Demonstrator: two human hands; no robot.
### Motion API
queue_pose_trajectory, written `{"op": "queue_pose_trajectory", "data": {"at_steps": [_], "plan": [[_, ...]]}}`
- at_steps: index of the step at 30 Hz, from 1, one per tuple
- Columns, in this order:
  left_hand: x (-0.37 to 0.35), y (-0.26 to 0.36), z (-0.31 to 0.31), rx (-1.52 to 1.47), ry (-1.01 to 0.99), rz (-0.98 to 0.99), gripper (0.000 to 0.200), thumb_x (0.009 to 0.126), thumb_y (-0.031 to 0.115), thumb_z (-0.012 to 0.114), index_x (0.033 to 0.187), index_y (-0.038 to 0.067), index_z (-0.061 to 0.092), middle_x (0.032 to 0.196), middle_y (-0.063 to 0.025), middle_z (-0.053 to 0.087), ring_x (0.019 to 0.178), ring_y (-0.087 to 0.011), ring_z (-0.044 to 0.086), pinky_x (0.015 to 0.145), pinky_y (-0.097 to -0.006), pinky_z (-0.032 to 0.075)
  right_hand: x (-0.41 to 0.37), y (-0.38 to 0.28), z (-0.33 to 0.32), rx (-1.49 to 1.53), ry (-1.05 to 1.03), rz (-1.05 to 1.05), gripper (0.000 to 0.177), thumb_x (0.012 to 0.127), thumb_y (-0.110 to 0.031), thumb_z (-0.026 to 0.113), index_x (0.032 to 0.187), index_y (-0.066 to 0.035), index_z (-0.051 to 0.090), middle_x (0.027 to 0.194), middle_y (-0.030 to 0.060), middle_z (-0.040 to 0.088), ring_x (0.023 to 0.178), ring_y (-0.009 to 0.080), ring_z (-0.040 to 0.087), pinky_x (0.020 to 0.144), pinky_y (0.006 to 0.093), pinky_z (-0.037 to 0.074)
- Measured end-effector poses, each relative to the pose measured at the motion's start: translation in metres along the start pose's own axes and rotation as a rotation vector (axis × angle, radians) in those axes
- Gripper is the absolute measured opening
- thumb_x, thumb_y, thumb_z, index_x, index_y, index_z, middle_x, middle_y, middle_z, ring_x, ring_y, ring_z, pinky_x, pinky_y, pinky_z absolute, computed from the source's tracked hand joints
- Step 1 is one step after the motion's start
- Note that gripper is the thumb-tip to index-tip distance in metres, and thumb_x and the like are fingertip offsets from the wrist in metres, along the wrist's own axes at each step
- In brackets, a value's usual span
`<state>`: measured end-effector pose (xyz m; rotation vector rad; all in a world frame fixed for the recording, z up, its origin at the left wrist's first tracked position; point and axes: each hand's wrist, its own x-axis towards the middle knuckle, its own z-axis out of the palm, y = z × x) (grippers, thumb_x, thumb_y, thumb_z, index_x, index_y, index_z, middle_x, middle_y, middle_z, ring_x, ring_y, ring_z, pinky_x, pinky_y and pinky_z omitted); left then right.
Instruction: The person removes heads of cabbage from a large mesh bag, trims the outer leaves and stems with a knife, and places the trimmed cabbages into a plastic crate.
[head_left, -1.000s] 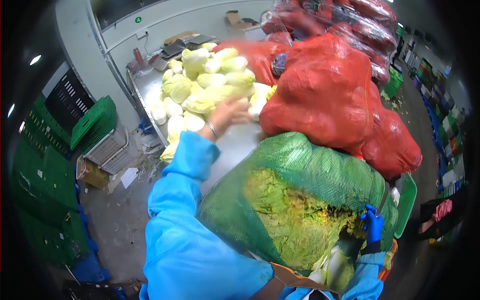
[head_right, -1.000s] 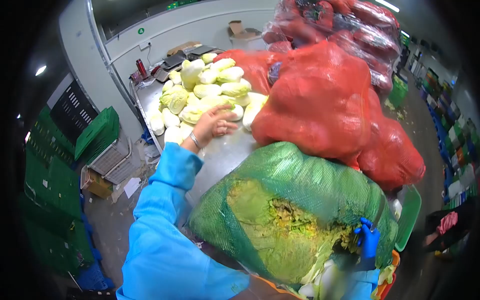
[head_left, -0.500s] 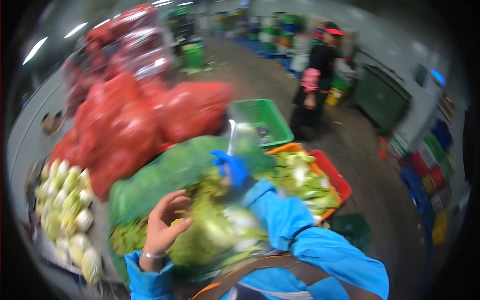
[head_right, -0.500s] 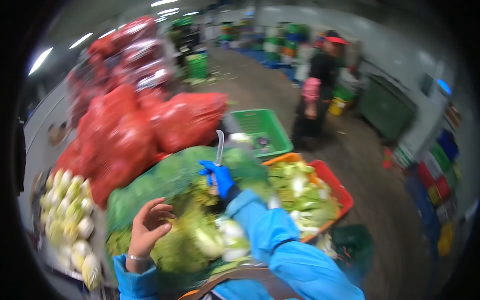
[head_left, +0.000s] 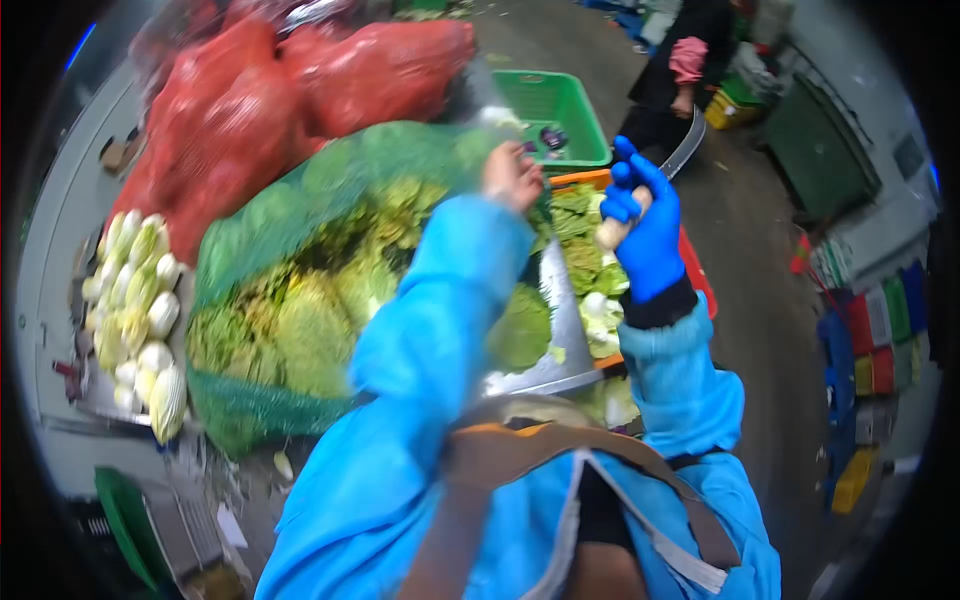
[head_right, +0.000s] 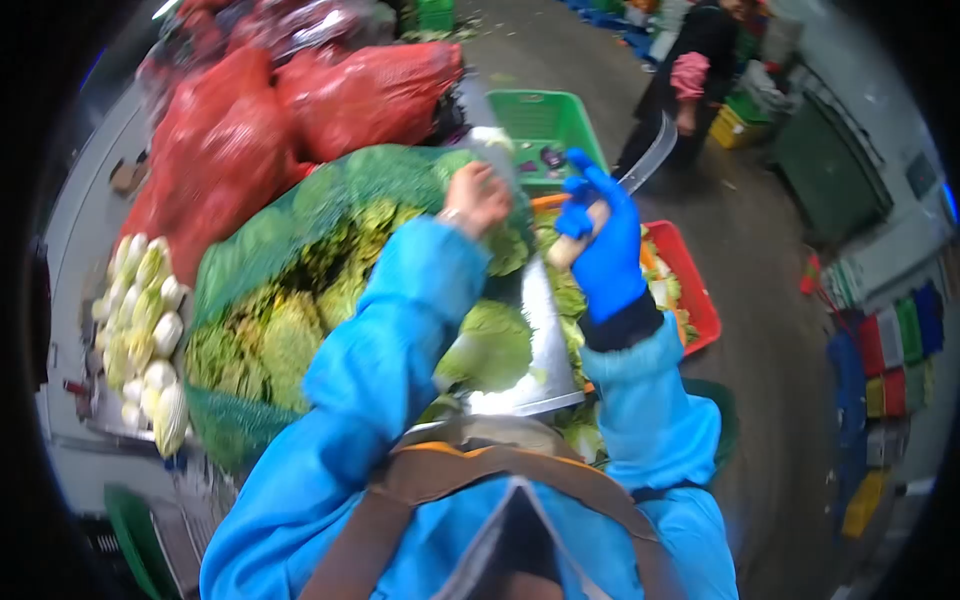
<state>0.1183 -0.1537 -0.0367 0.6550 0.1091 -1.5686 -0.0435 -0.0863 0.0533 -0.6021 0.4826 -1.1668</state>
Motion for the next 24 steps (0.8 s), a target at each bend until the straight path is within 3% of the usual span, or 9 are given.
{"op": "queue_pose_trajectory", "data": {"at_steps": [5,9,11,12,14,19,21,23,24], "plan": [[0.053,-0.023,0.015,-0.014,-0.026,0.047,0.019,0.081,0.017,0.049,0.095,0.006,0.043,0.079,-0.0072,0.045,0.06,-0.0211,0.046,0.047,-0.029,0.039,-0.07,0.061,0.032,-0.604,-0.251,0.195,0.025,0.082,-0.018,0.055,0.099,-0.001,0.058,0.055,0.0026,0.053,0.04,0.01,0.046,0.039,0.0205,0.033],[0.033,-0.025,0.008,0.24,0.123,0.227,0.016,0.081,0.02,0.052,0.09,0.007,0.048,0.075,-0.007,0.045,0.057,-0.0191,0.045,0.044,-0.0303,0.036,-0.013,0.006,-0.032,-0.051,-0.07,-0.082,0.026,0.083,-0.023,0.052,0.099,-0.004,0.059,0.066,0.0004,0.057,0.046,0.0086,0.048,0.042,0.0209,0.036],[-0.009,-0.048,0.004,0.615,-0.152,0.379,0.02,0.082,0.02,0.053,0.063,0.014,0.048,0.051,0.0031,0.039,0.042,-0.0117,0.037,0.045,-0.0254,0.033,0.029,-0.032,-0.131,0.265,-0.397,0.021,0.022,0.084,-0.019,0.049,0.099,-0.005,0.059,0.081,0.0016,0.058,0.048,0.0117,0.048,0.044,0.0241,0.038],[-0.021,-0.068,0.006,0.637,-0.224,0.304,0.016,0.082,0.023,0.055,0.07,0.013,0.051,0.051,0.0038,0.038,0.042,-0.0117,0.036,0.044,-0.0264,0.033,0.057,-0.024,-0.174,0.152,-0.032,-0.458,0.02,0.085,-0.016,0.048,0.098,-0.006,0.059,0.087,0.0027,0.056,0.057,0.0125,0.049,0.05,0.0276,0.038],[-0.078,-0.078,0.038,0.295,-0.239,-0.152,0.013,0.082,0.024,0.056,0.083,0.012,0.05,0.054,0.0026,0.04,0.044,-0.012,0.038,0.044,-0.0263,0.033,0.068,-0.017,-0.219,0.255,-0.084,-0.411,0.021,0.086,-0.016,0.045,0.098,-0.005,0.058,0.091,0.0039,0.058,0.066,0.0107,0.051,0.059,0.0238,0.041],[-0.039,-0.037,0.023,0.091,0.024,-0.039,0.007,0.082,0.017,0.051,0.086,0.012,0.052,0.057,0.0015,0.043,0.044,-0.0116,0.036,0.043,-0.0256,0.031,0.018,-0.013,-0.113,0.397,0.018,-0.233,0.022,0.083,-0.02,0.047,0.096,-0.008,0.062,0.091,0.0026,0.065,0.049,0.0052,0.044,0.046,0.0178,0.036],[-0.081,-0.067,0.024,0.597,-0.386,0.289,0.013,0.082,0.015,0.048,0.093,0.009,0.054,0.053,0.0054,0.041,0.039,-0.0064,0.031,0.038,-0.0233,0.027,0.047,-0.019,-0.152,0.462,0.069,-0.233,0.021,0.083,-0.02,0.047,0.094,-0.01,0.062,0.089,0.0019,0.065,0.049,0.0048,0.044,0.046,0.019,0.036],[-0.13,-0.092,0.031,1.263,-0.764,0.139,0.033,0.08,0.007,0.054,0.113,0.01,0.056,0.058,0.008,0.046,0.046,-0.0007,0.036,0.04,-0.0182,0.029,0.072,-0.006,-0.228,0.584,0.009,-0.173,0.02,0.083,-0.021,0.046,0.09,-0.013,0.062,0.083,-0.0022,0.064,0.049,0.0042,0.043,0.044,0.0222,0.033],[-0.14,-0.101,0.023,1.4,-1.006,-0.107,0.04,0.08,0.008,0.059,0.12,0.012,0.054,0.064,0.0063,0.051,0.048,-0.0003,0.038,0.042,-0.0173,0.031,0.066,-0.01,-0.207,0.477,0.239,-0.184,0.014,0.083,-0.027,0.051,0.073,-0.019,0.057,0.053,-0.0082,0.044,0.039,0.0071,0.033,0.036,0.0254,0.028]]}}
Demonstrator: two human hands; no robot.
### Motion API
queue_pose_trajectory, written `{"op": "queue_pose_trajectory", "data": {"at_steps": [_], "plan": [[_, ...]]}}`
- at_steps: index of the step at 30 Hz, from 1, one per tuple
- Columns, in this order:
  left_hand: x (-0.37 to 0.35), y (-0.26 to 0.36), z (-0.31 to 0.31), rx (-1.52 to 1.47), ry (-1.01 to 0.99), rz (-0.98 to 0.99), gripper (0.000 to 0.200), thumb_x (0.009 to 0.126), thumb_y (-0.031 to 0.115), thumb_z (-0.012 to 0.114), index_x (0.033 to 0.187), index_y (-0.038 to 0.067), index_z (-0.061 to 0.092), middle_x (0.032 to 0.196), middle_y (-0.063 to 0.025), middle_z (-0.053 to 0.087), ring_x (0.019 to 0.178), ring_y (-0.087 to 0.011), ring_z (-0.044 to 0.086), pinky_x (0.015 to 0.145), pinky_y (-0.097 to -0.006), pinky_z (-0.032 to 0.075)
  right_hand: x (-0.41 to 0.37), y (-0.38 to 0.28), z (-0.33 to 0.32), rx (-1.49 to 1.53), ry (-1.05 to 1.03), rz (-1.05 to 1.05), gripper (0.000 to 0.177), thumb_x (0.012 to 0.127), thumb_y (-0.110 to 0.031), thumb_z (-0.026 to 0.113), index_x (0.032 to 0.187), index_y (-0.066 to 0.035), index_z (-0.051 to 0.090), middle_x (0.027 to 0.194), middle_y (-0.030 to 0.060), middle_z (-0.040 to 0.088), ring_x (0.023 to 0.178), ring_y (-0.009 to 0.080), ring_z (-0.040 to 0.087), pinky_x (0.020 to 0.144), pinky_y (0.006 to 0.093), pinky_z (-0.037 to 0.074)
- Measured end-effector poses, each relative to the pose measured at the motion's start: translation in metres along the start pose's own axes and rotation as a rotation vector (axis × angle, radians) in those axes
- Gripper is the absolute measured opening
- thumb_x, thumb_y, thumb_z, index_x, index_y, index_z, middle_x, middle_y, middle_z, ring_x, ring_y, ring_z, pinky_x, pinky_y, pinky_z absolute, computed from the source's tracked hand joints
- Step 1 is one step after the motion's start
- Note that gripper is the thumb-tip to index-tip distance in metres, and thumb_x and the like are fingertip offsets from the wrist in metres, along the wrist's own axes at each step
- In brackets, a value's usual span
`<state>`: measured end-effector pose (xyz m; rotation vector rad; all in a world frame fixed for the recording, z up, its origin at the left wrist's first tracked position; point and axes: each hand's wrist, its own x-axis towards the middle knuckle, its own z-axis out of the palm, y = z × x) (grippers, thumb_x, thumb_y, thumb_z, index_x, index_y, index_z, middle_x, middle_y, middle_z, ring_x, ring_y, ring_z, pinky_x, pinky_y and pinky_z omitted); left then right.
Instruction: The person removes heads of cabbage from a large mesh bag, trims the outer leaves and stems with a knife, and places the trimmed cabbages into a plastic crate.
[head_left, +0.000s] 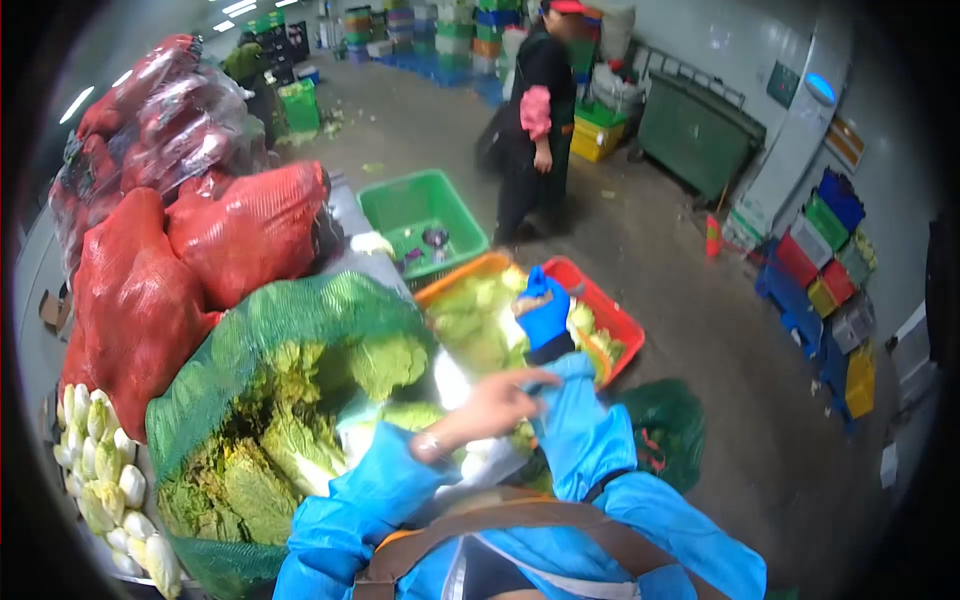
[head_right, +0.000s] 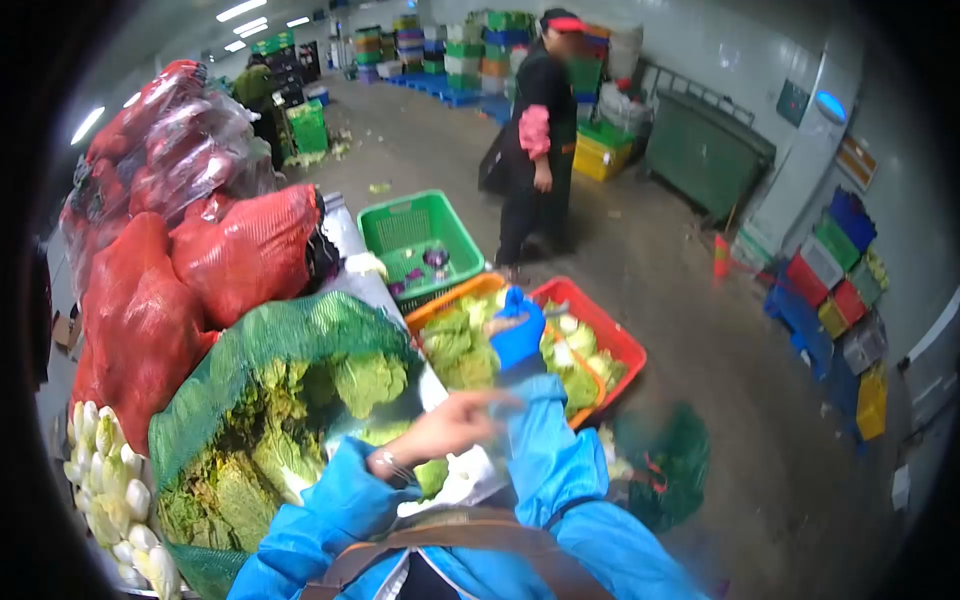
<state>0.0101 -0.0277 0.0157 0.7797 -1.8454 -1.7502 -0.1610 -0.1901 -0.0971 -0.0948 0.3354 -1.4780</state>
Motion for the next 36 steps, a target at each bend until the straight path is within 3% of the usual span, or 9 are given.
{"op": "queue_pose_trajectory", "data": {"at_steps": [3,4,5,9,13,15,19,26,36], "plan": [[-0.013,-0.036,0.005,-0.08,-0.352,-0.079,0.047,0.084,0.013,0.059,0.13,0.015,0.045,0.057,0.009,0.041,0.049,-0.0003,0.035,0.045,-0.0174,0.029,0.017,-0.001,-0.046,-0.006,-0.382,0.012,0.015,0.084,-0.02,0.047,0.07,-0.02,0.051,0.05,-0.0083,0.034,0.041,0.0081,0.034,0.037,0.0265,0.026],[-0.018,-0.035,0.004,-0.175,-0.235,-0.12,0.049,0.085,0.012,0.059,0.131,0.015,0.043,0.057,0.0092,0.039,0.05,-0.0004,0.035,0.046,-0.0176,0.029,0.026,-0.005,-0.064,0.038,-0.363,0.08,0.012,0.082,-0.02,0.048,0.072,-0.017,0.053,0.056,-0.0073,0.045,0.043,0.0087,0.038,0.039,0.0267,0.031],[-0.02,-0.03,-0.002,-0.245,-0.109,-0.15,0.051,0.085,0.012,0.059,0.132,0.016,0.041,0.056,0.0094,0.036,0.051,-0.0006,0.034,0.046,-0.0179,0.028,0.001,0.008,-0.023,0.069,0.15,-0.121,0.009,0.079,-0.02,0.049,0.075,-0.014,0.055,0.065,-0.0038,0.055,0.045,0.0106,0.042,0.04,0.0271,0.034],[-0.028,-0.034,0.006,-0.066,-0.289,-0.192,0.048,0.084,0.013,0.061,0.129,0.014,0.044,0.056,0.0102,0.035,0.05,-0.0007,0.032,0.046,-0.0178,0.026,0.007,0.031,-0.025,0.042,0.217,-0.174,0.009,0.076,-0.018,0.05,0.078,-0.012,0.056,0.071,-0.0003,0.059,0.049,0.0127,0.044,0.046,0.0261,0.038],[-0.029,-0.041,0.004,-0.124,-0.144,-0.09,0.048,0.083,0.012,0.063,0.128,0.013,0.046,0.054,0.0111,0.035,0.051,0.0007,0.03,0.045,-0.0172,0.024,0.02,0.027,-0.039,0.018,-0.126,-0.014,0.015,0.079,-0.019,0.051,0.064,-0.019,0.048,0.049,-0.0064,0.034,0.041,0.0093,0.034,0.038,0.0259,0.026],[-0.025,-0.051,0.001,-0.1,0.018,-0.069,0.046,0.083,0.014,0.064,0.126,0.012,0.048,0.053,0.0109,0.034,0.05,0.0007,0.029,0.046,-0.0173,0.024,0.035,0.044,-0.043,0.014,0.0,-0.15,0.017,0.08,-0.019,0.049,0.064,-0.018,0.048,0.05,-0.0061,0.037,0.042,0.009,0.036,0.038,0.0247,0.029],[-0.026,-0.048,0.012,0.046,-0.135,-0.082,0.045,0.083,0.015,0.064,0.125,0.016,0.05,0.053,0.0093,0.035,0.051,-0.0015,0.029,0.05,-0.0184,0.028,0.014,0.042,-0.042,0.133,-0.159,0.075,0.014,0.081,-0.02,0.051,0.069,-0.015,0.055,0.052,-0.0041,0.045,0.043,0.0098,0.041,0.038,0.0256,0.035],[-0.026,-0.053,0.012,0.026,-0.162,-0.072,0.046,0.084,0.015,0.063,0.127,0.016,0.048,0.053,0.0084,0.035,0.052,-0.0021,0.03,0.05,-0.0197,0.029,0.024,0.046,-0.047,-0.094,0.025,-0.08,0.011,0.082,-0.019,0.054,0.075,-0.013,0.059,0.064,-0.0037,0.057,0.049,0.0083,0.048,0.044,0.0252,0.04],[-0.029,-0.06,0.019,0.039,-0.059,-0.006,0.034,0.084,0.015,0.062,0.117,0.014,0.057,0.053,0.008,0.038,0.052,-0.0024,0.032,0.05,-0.0197,0.032,0.011,0.05,-0.028,-0.11,0.07,-0.024,0.012,0.083,-0.022,0.055,0.074,-0.014,0.057,0.052,-0.0037,0.047,0.045,0.0093,0.047,0.042,0.0249,0.04]]}}
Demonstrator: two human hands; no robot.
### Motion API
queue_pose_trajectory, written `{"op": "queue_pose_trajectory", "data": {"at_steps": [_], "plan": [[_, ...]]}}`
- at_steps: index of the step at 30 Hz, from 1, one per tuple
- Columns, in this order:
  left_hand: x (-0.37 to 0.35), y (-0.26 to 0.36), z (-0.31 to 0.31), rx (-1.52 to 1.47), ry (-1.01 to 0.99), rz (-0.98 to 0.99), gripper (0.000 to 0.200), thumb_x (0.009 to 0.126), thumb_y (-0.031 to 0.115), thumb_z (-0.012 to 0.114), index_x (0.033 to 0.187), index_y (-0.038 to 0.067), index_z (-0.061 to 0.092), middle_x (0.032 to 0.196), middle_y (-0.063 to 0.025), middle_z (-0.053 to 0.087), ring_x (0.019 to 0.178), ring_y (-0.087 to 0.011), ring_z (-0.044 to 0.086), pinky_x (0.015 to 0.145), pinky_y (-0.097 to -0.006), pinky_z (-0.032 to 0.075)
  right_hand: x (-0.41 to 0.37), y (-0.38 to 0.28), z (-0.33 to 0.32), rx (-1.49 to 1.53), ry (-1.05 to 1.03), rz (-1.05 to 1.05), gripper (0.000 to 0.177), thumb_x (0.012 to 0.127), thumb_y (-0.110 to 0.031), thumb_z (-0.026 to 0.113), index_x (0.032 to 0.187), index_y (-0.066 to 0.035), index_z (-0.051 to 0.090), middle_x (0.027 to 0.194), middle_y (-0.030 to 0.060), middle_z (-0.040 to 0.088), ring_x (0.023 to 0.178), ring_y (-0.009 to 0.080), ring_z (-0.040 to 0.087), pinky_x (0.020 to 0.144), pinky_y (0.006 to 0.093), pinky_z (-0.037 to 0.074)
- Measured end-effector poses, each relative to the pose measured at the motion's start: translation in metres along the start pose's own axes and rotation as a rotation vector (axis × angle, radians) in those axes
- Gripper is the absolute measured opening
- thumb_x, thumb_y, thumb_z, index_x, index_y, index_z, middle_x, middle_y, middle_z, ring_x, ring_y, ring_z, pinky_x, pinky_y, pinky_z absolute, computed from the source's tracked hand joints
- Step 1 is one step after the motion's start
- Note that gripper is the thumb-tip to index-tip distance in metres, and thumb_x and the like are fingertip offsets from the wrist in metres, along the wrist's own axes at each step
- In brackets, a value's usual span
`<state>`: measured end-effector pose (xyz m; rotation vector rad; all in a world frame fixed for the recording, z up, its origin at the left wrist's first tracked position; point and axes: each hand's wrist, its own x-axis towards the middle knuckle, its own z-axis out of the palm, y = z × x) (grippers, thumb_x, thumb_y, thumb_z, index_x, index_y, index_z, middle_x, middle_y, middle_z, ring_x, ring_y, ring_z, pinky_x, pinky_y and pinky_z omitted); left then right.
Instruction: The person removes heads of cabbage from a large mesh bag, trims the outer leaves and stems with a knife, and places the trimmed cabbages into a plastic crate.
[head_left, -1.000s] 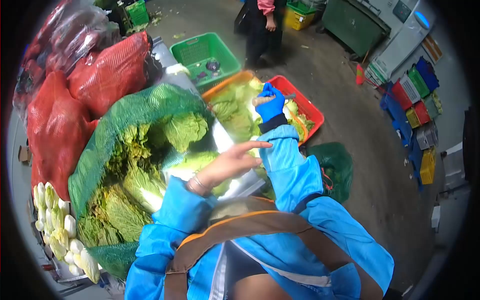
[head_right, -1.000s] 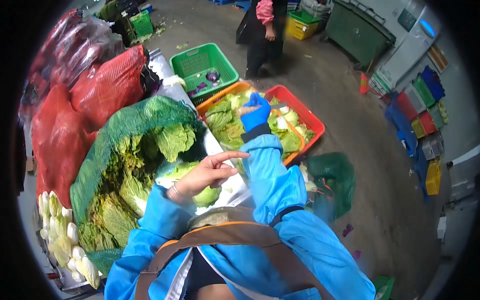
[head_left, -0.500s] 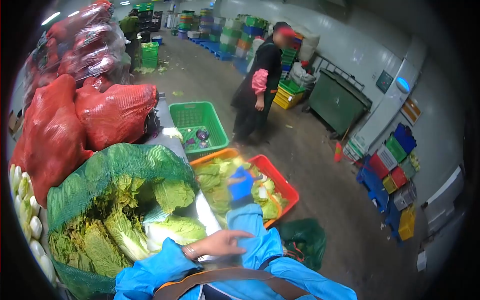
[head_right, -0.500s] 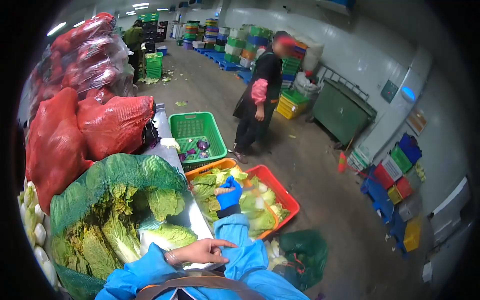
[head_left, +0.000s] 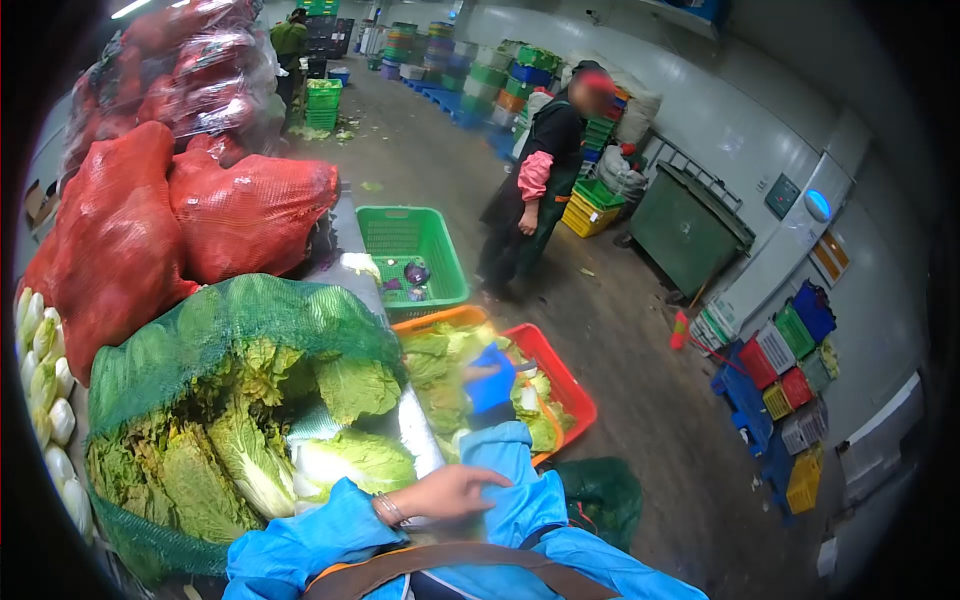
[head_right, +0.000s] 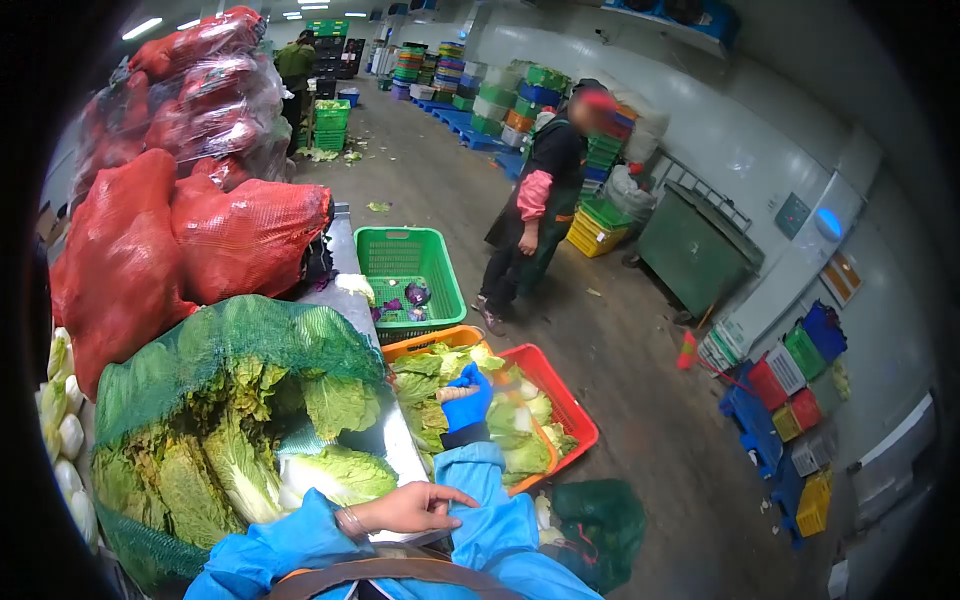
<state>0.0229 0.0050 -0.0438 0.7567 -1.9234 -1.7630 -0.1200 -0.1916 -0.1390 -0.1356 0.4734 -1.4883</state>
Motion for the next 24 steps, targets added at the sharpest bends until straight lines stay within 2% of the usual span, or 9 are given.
{"op": "queue_pose_trajectory", "data": {"at_steps": [2,4,10,12,13,15,20,23,24], "plan": [[0.003,-0.004,-0.005,0.041,0.06,0.025,0.029,0.083,0.016,0.063,0.112,0.013,0.06,0.054,0.0079,0.039,0.052,-0.0022,0.033,0.05,-0.0199,0.033,-0.006,0.002,0.004,-0.06,-0.016,-0.034,0.013,0.083,-0.023,0.056,0.074,-0.014,0.057,0.052,-0.003,0.047,0.043,0.0102,0.046,0.041,0.0256,0.039],[0.004,-0.004,-0.011,0.025,0.263,-0.022,0.022,0.082,0.016,0.064,0.103,0.011,0.064,0.055,0.0075,0.042,0.052,-0.0021,0.035,0.05,-0.0203,0.034,-0.009,0.002,0.008,-0.121,-0.03,-0.071,0.013,0.083,-0.023,0.056,0.074,-0.014,0.057,0.051,-0.0024,0.046,0.042,0.0111,0.045,0.039,0.0262,0.039],[0.001,-0.012,-0.01,0.057,0.278,-0.001,0.023,0.079,0.015,0.065,0.102,0.011,0.064,0.056,0.0071,0.043,0.053,-0.0022,0.036,0.049,-0.0202,0.034,-0.002,0.005,0.001,0.026,0.065,0.066,0.016,0.085,-0.026,0.054,0.075,-0.015,0.057,0.051,-0.0026,0.045,0.043,0.0125,0.045,0.039,0.0283,0.038],[-0.001,-0.012,-0.007,0.054,0.266,-0.01,0.024,0.079,0.013,0.065,0.103,0.011,0.063,0.056,0.0067,0.043,0.053,-0.0024,0.037,0.05,-0.0199,0.034,-0.008,0.005,-0.004,-0.279,-0.197,-0.009,0.017,0.085,-0.03,0.054,0.076,-0.016,0.057,0.053,-0.0032,0.044,0.046,0.0133,0.046,0.043,0.0297,0.039],[-0.001,-0.014,-0.006,0.045,0.289,-0.017,0.024,0.079,0.013,0.065,0.103,0.011,0.063,0.056,0.0067,0.043,0.053,-0.0024,0.037,0.05,-0.0199,0.034,-0.009,0.005,-0.004,-0.285,-0.202,0.016,0.017,0.085,-0.03,0.054,0.076,-0.016,0.057,0.053,-0.0032,0.044,0.046,0.0133,0.046,0.043,0.0297,0.039],[0.001,-0.017,-0.007,0.04,0.266,-0.01,0.024,0.079,0.014,0.065,0.102,0.012,0.063,0.056,0.0062,0.043,0.053,-0.0029,0.038,0.051,-0.0201,0.035,-0.007,0.006,0.001,-0.092,-0.038,0.077,0.018,0.085,-0.032,0.054,0.076,-0.017,0.057,0.054,-0.0032,0.045,0.048,0.0141,0.046,0.043,0.0306,0.038],[0.0,-0.015,-0.009,0.037,0.269,0.024,0.022,0.078,0.016,0.065,0.1,0.011,0.064,0.058,0.0048,0.045,0.055,-0.0044,0.041,0.052,-0.0217,0.037,-0.006,0.007,0.001,-0.102,-0.049,0.077,0.012,0.083,-0.024,0.054,0.074,-0.016,0.058,0.056,-0.0056,0.045,0.049,0.0083,0.043,0.043,0.0241,0.034],[0.001,-0.006,-0.012,-0.06,0.379,-0.017,0.021,0.078,0.016,0.064,0.098,0.01,0.064,0.057,0.0039,0.047,0.055,-0.0041,0.041,0.051,-0.022,0.037,0.004,0.006,-0.009,-0.071,-0.036,0.082,0.008,0.081,-0.019,0.054,0.077,-0.014,0.057,0.06,-0.0061,0.048,0.05,0.006,0.043,0.044,0.0205,0.033],[0.002,-0.001,-0.016,0.112,0.443,-0.061,0.029,0.076,0.019,0.066,0.103,0.01,0.062,0.066,-0.0012,0.054,0.06,-0.0106,0.049,0.056,-0.0268,0.042,0.008,0.009,-0.014,-0.06,0.012,0.028,0.004,0.08,-0.016,0.055,0.079,-0.012,0.057,0.065,-0.0056,0.052,0.052,0.0047,0.044,0.046,0.0185,0.034]]}}
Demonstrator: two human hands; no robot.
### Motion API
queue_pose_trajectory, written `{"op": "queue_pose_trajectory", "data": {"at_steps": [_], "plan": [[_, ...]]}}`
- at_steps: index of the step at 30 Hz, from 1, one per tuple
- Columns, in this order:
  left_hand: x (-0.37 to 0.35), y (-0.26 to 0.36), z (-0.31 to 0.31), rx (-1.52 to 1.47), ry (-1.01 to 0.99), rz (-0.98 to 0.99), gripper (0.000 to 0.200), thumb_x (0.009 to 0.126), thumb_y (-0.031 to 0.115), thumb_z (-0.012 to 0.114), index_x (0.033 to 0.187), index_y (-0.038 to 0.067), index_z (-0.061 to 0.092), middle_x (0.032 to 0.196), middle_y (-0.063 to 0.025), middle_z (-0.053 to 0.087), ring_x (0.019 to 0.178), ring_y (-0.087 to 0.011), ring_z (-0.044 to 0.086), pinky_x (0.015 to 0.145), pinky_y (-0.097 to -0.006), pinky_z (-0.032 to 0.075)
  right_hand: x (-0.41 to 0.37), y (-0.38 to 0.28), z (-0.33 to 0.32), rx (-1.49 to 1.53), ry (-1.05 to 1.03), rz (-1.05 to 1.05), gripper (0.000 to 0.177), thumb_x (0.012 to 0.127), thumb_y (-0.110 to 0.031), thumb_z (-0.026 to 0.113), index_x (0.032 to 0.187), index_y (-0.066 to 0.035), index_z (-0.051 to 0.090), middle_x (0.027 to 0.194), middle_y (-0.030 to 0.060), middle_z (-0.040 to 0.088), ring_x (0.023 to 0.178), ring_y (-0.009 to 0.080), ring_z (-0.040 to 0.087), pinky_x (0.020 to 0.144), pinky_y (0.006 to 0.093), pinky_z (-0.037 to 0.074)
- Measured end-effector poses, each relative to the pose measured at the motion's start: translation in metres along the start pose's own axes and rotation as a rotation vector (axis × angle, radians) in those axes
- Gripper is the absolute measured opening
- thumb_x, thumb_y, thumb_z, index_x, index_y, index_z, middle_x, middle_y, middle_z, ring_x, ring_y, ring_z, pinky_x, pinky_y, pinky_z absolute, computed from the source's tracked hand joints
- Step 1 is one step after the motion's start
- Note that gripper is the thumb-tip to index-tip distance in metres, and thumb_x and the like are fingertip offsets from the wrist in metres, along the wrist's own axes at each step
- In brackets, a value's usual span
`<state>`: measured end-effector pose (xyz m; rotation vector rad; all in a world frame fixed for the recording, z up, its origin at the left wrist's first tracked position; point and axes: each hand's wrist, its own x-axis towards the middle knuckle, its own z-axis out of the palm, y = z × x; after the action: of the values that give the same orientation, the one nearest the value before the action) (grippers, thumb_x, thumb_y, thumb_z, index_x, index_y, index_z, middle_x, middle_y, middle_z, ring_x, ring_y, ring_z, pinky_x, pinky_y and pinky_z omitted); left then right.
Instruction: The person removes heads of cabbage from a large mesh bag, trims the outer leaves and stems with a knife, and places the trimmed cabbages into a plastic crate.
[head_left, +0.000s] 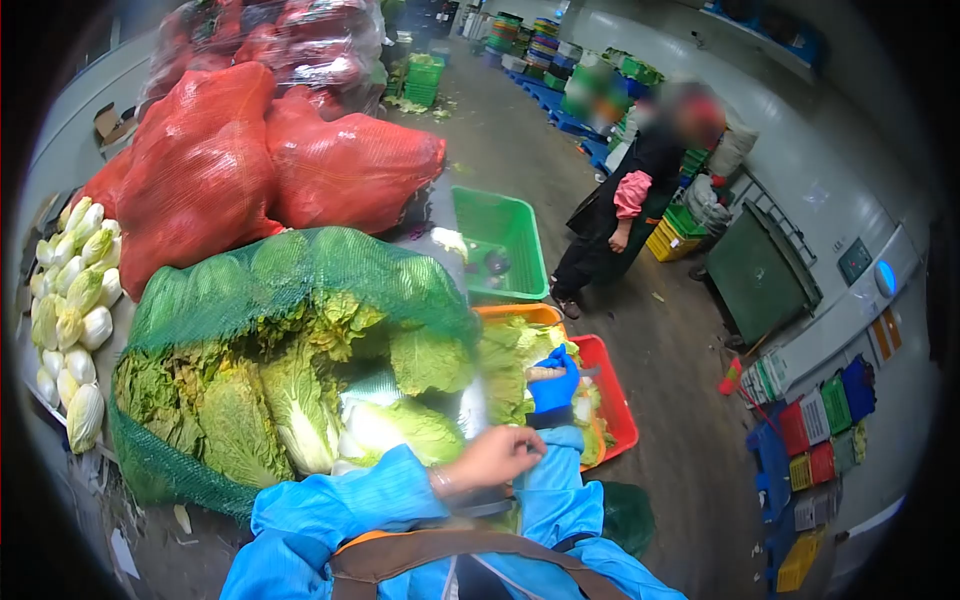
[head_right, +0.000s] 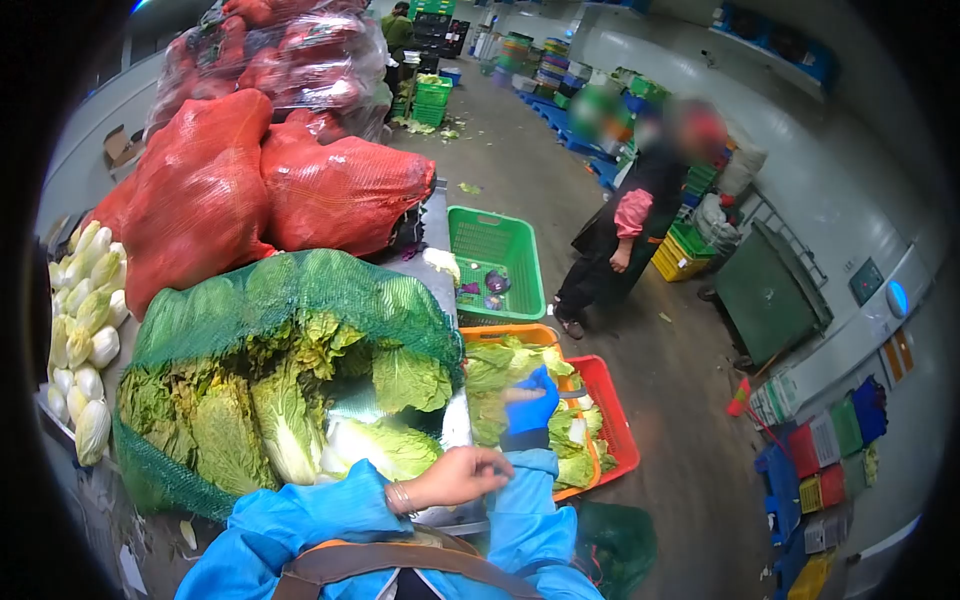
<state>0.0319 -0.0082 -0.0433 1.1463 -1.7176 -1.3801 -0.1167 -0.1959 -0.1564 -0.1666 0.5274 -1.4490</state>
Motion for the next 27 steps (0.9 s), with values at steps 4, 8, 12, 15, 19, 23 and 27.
{"op": "queue_pose_trajectory", "data": {"at_steps": [4,8,12,15,19,23,27], "plan": [[0.009,0.006,-0.004,0.33,0.479,0.338,0.04,0.073,0.024,0.069,0.109,0.011,0.058,0.084,-0.0083,0.057,0.073,-0.0219,0.056,0.065,-0.0345,0.046,0.009,0.0,-0.013,-0.042,-0.066,0.048,0.004,0.079,-0.015,0.056,0.081,-0.012,0.057,0.069,-0.0049,0.055,0.053,0.0048,0.044,0.047,0.0189,0.035],[0.017,0.004,0.007,0.372,0.595,0.305,0.049,0.069,0.026,0.072,0.112,0.012,0.055,0.098,-0.0119,0.055,0.088,-0.0298,0.054,0.077,-0.0388,0.044,0.005,0.003,-0.001,-0.1,-0.047,0.063,0.008,0.081,-0.02,0.056,0.078,-0.013,0.057,0.061,-0.0042,0.052,0.048,0.0064,0.043,0.043,0.0206,0.033],[0.016,-0.017,0.026,0.143,0.398,0.153,0.041,0.068,0.02,0.071,0.105,0.01,0.059,0.095,-0.0103,0.055,0.092,-0.0309,0.051,0.079,-0.0375,0.042,-0.015,0.003,0.019,-0.145,-0.191,0.191,0.016,0.082,-0.027,0.057,0.072,-0.014,0.056,0.046,-0.0041,0.041,0.038,0.0097,0.038,0.037,0.0237,0.029],[0.02,-0.008,0.017,0.409,0.424,0.232,0.031,0.068,0.015,0.069,0.097,0.008,0.06,0.091,-0.0088,0.056,0.09,-0.0299,0.052,0.076,-0.0361,0.042,-0.024,0.009,0.036,-0.261,-0.037,0.076,0.022,0.084,-0.025,0.055,0.064,-0.017,0.05,0.043,-0.0052,0.031,0.035,0.0093,0.03,0.034,0.0256,0.025],[0.012,0.01,0.024,0.447,0.465,0.537,0.025,0.068,0.012,0.068,0.092,0.006,0.06,0.086,-0.0087,0.057,0.086,-0.0281,0.054,0.072,-0.0349,0.042,-0.014,0.007,0.044,-0.333,0.132,-0.042,0.02,0.079,-0.028,0.059,0.067,-0.014,0.052,0.045,-0.0014,0.04,0.036,0.0121,0.038,0.035,0.0252,0.031],[-0.003,0.013,0.044,0.209,0.313,0.537,0.022,0.07,0.011,0.066,0.09,0.004,0.059,0.079,-0.0121,0.055,0.079,-0.0321,0.053,0.07,-0.0377,0.042,-0.001,-0.009,0.053,-0.275,0.238,-0.108,0.019,0.076,-0.026,0.063,0.067,-0.012,0.053,0.048,-0.0013,0.044,0.04,0.0123,0.041,0.037,0.025,0.033],[-0.006,0.01,0.054,-0.108,0.234,0.086,0.023,0.085,0.02,0.056,0.098,0.001,0.057,0.08,-0.0139,0.061,0.073,-0.0223,0.059,0.069,-0.0347,0.047,0.019,-0.029,0.033,-0.19,0.192,-0.128,0.017,0.074,-0.021,0.061,0.061,-0.013,0.053,0.048,-0.002,0.044,0.04,0.0112,0.039,0.038,0.0242,0.031]]}}
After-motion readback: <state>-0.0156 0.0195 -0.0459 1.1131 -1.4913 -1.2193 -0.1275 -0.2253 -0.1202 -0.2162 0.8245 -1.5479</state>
